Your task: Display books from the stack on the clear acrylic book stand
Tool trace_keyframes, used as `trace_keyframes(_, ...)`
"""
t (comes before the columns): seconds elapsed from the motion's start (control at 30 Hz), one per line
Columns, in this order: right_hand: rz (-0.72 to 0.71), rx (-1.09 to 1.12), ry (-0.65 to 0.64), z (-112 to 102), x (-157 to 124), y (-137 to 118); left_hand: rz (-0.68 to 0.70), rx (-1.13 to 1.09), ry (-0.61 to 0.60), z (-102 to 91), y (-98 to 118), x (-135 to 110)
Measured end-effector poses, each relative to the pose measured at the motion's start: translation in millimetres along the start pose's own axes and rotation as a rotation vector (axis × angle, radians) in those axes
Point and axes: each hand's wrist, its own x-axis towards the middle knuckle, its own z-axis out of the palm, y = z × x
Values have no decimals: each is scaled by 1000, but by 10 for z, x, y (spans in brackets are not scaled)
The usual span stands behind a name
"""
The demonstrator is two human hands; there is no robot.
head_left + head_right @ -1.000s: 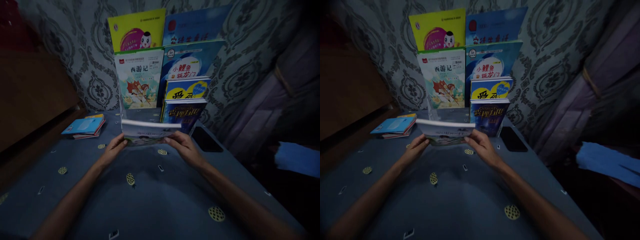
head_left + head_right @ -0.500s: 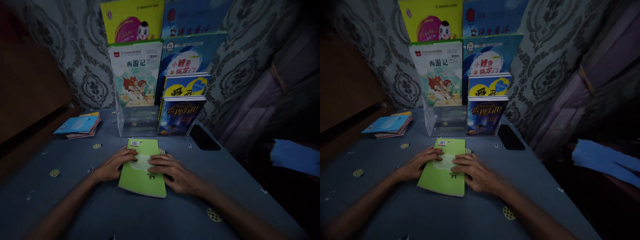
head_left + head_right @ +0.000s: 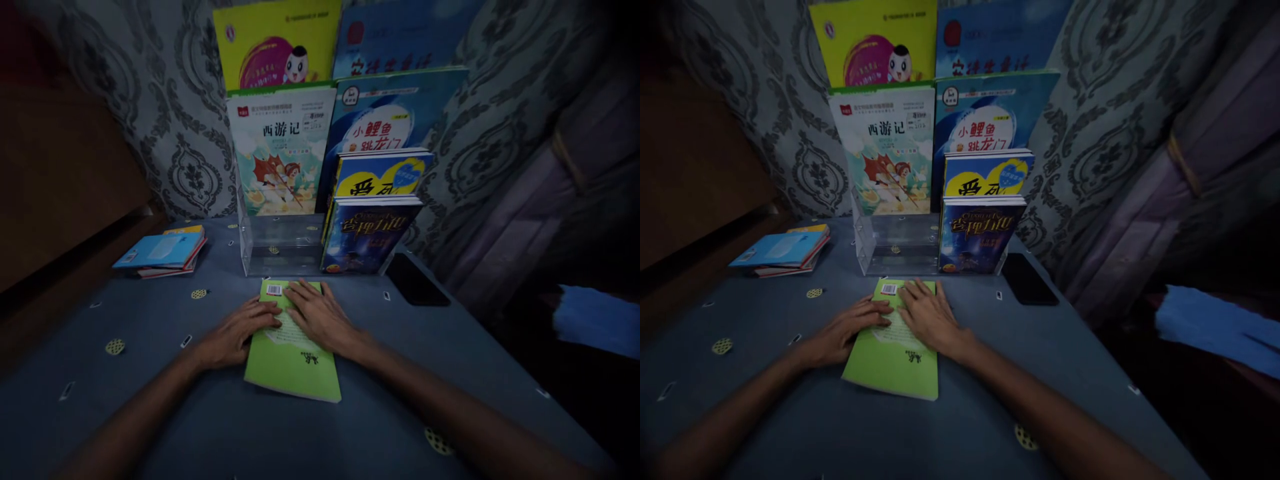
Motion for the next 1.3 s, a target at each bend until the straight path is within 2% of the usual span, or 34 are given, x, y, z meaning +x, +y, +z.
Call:
trace_keyframes(0.2,95,-19,79,74,-39,238,37,9,-1,-4,-21,-21)
trace_keyframes(0.3,109,-17,89,45,-93,272,28,18,5,6,-25,-32)
trace_keyframes(0.5,162,-44,136,3,-220,311,29,75,-69,-49,69,-80)
trace_keyframes(0.6,153,-60,184,5,-289,351,-13,112,-134,-159,88,-166)
trace_keyframes(0.73,96,-32,200,6,-319,388,-171,172,-231,-330,0,-188)
trace_keyframes(0.8,91,-17,209,8,-312,400,-241,212,-225,-365,-67,-103)
trace_keyframes(0.87,90,-2,215,11,-304,411,-237,257,-206,-348,-122,42)
trace_keyframes(1.0,83,45,215,20,-303,431,-116,344,-214,-208,-151,446)
trace_keyframes(1.17,92,147,219,56,-310,491,-13,356,-227,0,-59,980)
trace_keyframes(1.3,93,214,241,91,-307,565,52,324,-175,108,-21,1180)
